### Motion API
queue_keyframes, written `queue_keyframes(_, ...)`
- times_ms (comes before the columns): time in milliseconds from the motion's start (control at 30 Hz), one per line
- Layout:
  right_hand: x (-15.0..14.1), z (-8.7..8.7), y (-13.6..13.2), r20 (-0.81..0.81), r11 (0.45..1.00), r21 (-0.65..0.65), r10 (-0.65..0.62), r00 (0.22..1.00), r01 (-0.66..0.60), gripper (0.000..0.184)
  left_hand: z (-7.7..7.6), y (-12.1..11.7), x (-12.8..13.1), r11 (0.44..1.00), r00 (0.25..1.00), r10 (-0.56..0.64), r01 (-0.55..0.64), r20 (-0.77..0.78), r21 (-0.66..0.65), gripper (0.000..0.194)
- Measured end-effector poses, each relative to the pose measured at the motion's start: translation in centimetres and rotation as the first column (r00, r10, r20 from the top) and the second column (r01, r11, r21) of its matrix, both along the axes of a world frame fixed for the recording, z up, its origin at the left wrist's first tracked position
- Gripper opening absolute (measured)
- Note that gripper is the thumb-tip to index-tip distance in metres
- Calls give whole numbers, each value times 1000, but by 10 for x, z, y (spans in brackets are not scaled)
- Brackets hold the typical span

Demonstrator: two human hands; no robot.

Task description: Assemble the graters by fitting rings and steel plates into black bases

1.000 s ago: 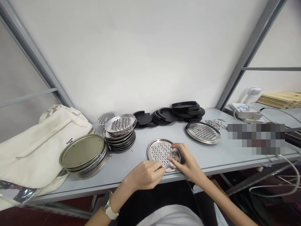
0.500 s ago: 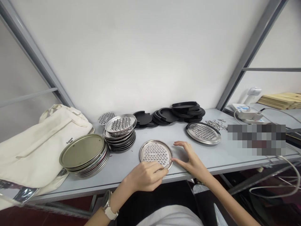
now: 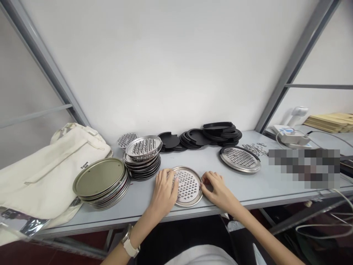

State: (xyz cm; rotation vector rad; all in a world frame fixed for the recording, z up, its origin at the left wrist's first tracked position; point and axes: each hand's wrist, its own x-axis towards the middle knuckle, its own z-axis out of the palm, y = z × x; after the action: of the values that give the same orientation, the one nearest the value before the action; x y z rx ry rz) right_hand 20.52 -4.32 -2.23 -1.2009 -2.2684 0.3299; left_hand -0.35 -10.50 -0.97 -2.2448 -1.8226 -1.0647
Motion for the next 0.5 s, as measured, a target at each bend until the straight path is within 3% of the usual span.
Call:
queue_keyframes(167,-17,12,52,-8,976,20,219,976,-219,19,-8,4,-3,999,999,29,-29,-27,-23,22)
queue_keyframes(267,-26,18,65,-43,966,47,256,966,-254,21,-11,4,-2,1000,997,12,-13,-72,-13,18)
queue_keyframes(400,-26,18,39,-145,983,42,182,973,-178,24,-11,4,-1,1000,997,11,-12,-79,-7,15)
queue_keyframes(500,-23,12,8,-246,981,-41,176,953,-191,26,-8,3,0,999,997,29,-32,-79,-38,15)
